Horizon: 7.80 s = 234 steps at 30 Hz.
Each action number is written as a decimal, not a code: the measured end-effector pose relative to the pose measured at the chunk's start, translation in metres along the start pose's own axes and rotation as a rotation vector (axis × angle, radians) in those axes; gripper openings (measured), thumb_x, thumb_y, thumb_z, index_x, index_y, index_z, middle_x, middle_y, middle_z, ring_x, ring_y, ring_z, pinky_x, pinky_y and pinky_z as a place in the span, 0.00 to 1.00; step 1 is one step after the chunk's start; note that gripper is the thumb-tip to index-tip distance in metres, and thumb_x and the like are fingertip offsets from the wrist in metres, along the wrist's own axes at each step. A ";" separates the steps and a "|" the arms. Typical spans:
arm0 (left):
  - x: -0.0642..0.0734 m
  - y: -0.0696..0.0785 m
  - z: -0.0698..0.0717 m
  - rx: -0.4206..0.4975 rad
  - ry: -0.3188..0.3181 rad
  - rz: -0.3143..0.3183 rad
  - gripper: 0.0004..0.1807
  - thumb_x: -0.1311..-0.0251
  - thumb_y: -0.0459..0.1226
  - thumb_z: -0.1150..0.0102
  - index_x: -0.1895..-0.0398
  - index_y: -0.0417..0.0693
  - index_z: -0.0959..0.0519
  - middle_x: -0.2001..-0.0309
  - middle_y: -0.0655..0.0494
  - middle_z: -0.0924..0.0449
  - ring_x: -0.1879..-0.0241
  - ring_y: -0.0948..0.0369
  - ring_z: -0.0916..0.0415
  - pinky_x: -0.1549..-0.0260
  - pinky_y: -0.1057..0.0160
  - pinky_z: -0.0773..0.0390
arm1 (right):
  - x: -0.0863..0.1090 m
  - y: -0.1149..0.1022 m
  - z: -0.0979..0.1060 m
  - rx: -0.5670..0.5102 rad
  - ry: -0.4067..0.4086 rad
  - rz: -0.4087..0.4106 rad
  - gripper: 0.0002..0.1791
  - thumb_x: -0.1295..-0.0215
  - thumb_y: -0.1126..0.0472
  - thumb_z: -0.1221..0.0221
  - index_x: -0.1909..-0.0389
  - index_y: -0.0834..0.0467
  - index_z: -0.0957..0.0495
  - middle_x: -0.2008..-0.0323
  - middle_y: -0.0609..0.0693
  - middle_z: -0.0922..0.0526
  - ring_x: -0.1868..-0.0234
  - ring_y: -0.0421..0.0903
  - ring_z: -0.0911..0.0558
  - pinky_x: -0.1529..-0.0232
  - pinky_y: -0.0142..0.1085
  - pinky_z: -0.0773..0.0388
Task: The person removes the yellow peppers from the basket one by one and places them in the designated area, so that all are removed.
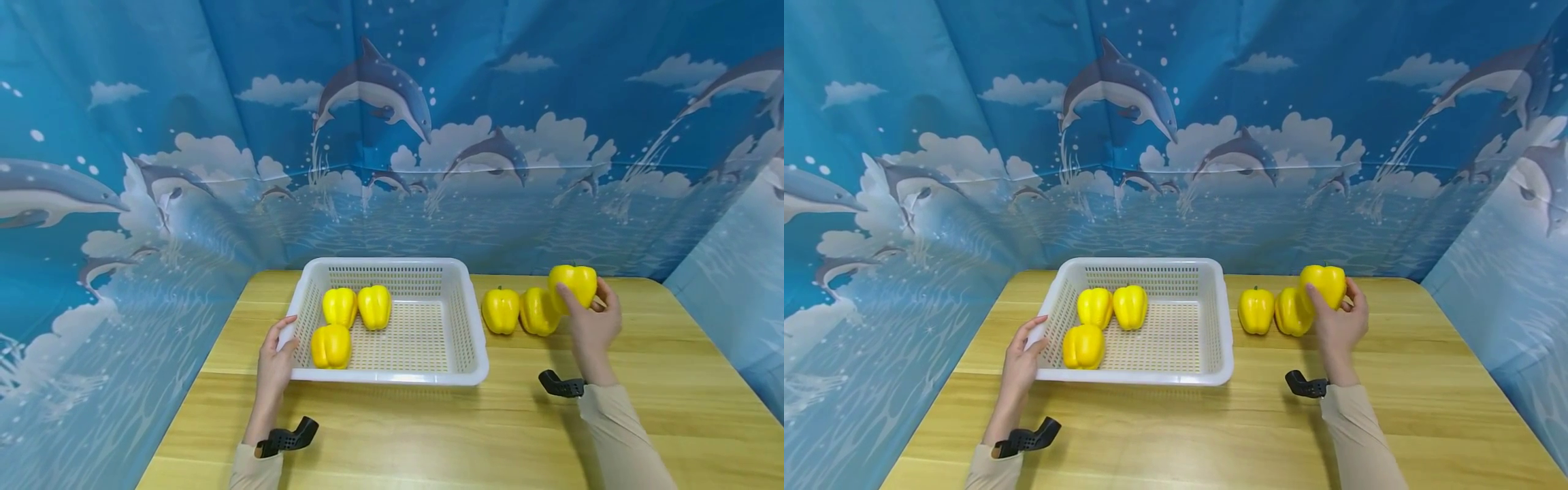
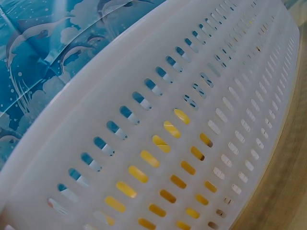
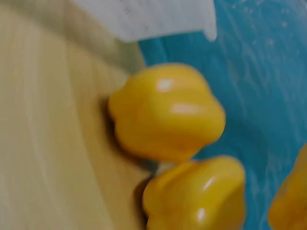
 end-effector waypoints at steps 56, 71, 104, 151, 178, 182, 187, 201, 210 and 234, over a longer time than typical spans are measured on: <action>0.000 0.001 0.000 -0.006 -0.005 -0.012 0.22 0.32 0.30 0.58 0.35 0.50 0.33 0.32 0.45 0.40 0.38 0.48 0.38 0.42 0.45 0.38 | -0.040 0.058 0.034 0.326 -0.181 -0.300 0.55 0.46 0.30 0.46 0.27 0.59 0.52 0.33 0.60 0.46 0.40 0.54 0.41 0.43 0.40 0.36; 0.000 -0.001 0.001 0.001 -0.002 -0.011 0.22 0.32 0.29 0.59 0.36 0.50 0.33 0.32 0.46 0.40 0.38 0.48 0.38 0.42 0.46 0.38 | -0.034 0.061 0.033 0.394 -0.272 -0.249 0.53 0.39 0.30 0.56 0.28 0.66 0.59 0.31 0.67 0.50 0.34 0.62 0.45 0.37 0.52 0.45; -0.002 -0.003 0.002 0.002 -0.003 -0.016 0.22 0.32 0.30 0.58 0.36 0.51 0.33 0.33 0.46 0.39 0.39 0.49 0.37 0.41 0.46 0.38 | -0.028 0.058 0.032 0.341 -0.228 -0.201 0.49 0.35 0.36 0.54 0.27 0.65 0.61 0.30 0.65 0.55 0.32 0.61 0.50 0.34 0.50 0.52; -0.002 -0.002 0.005 0.011 0.001 -0.019 0.23 0.33 0.29 0.58 0.36 0.50 0.32 0.32 0.46 0.40 0.38 0.47 0.37 0.42 0.45 0.37 | 0.134 -0.111 -0.079 -0.074 -0.720 0.730 0.06 0.38 0.78 0.47 0.61 0.72 0.24 0.71 0.64 0.21 0.72 0.47 0.23 0.69 0.28 0.28; -0.005 -0.003 0.003 0.007 0.001 -0.024 0.22 0.34 0.29 0.57 0.37 0.51 0.32 0.33 0.45 0.38 0.39 0.47 0.35 0.43 0.45 0.36 | 0.144 -0.100 -0.173 0.406 -1.178 0.630 0.09 0.34 0.59 0.43 0.58 0.58 0.21 0.65 0.46 0.20 0.66 0.44 0.23 0.63 0.39 0.25; -0.005 -0.004 0.003 0.011 -0.007 -0.030 0.23 0.34 0.29 0.57 0.37 0.50 0.32 0.33 0.44 0.38 0.40 0.46 0.35 0.44 0.44 0.35 | 0.141 -0.090 -0.186 0.466 -1.208 0.559 0.13 0.34 0.57 0.43 0.53 0.60 0.22 0.62 0.50 0.20 0.63 0.47 0.23 0.61 0.41 0.25; -0.006 -0.005 0.004 0.014 -0.008 -0.030 0.23 0.34 0.28 0.57 0.37 0.51 0.31 0.33 0.44 0.38 0.40 0.46 0.35 0.44 0.44 0.35 | 0.142 -0.076 -0.203 0.560 -1.239 0.472 0.22 0.36 0.49 0.41 0.47 0.60 0.26 0.57 0.52 0.22 0.58 0.49 0.22 0.61 0.41 0.24; -0.005 -0.005 0.005 0.011 0.005 -0.032 0.23 0.34 0.28 0.57 0.37 0.51 0.31 0.33 0.45 0.38 0.40 0.46 0.35 0.44 0.44 0.35 | 0.159 -0.042 -0.237 0.827 -1.319 0.233 0.49 0.45 0.37 0.37 0.31 0.63 0.43 0.36 0.61 0.35 0.39 0.58 0.33 0.44 0.51 0.33; -0.005 -0.005 0.002 0.002 0.010 -0.032 0.23 0.34 0.29 0.57 0.37 0.51 0.31 0.34 0.44 0.38 0.40 0.46 0.34 0.45 0.45 0.34 | 0.168 -0.024 -0.242 0.856 -1.232 0.226 0.53 0.49 0.39 0.34 0.32 0.66 0.45 0.43 0.63 0.30 0.44 0.57 0.28 0.46 0.48 0.30; -0.004 -0.005 0.001 0.009 0.018 -0.035 0.22 0.34 0.29 0.57 0.37 0.50 0.31 0.33 0.46 0.39 0.38 0.47 0.37 0.43 0.46 0.36 | 0.171 -0.012 -0.245 0.899 -1.144 0.165 0.57 0.50 0.36 0.36 0.30 0.64 0.52 0.47 0.61 0.27 0.50 0.55 0.25 0.52 0.47 0.28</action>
Point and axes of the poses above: each hand's wrist, its own x-axis away from the middle knuckle, its own z-axis out of the back of the hand, y = z × x, the point moved 2 cm from there along -x, towards the middle knuckle
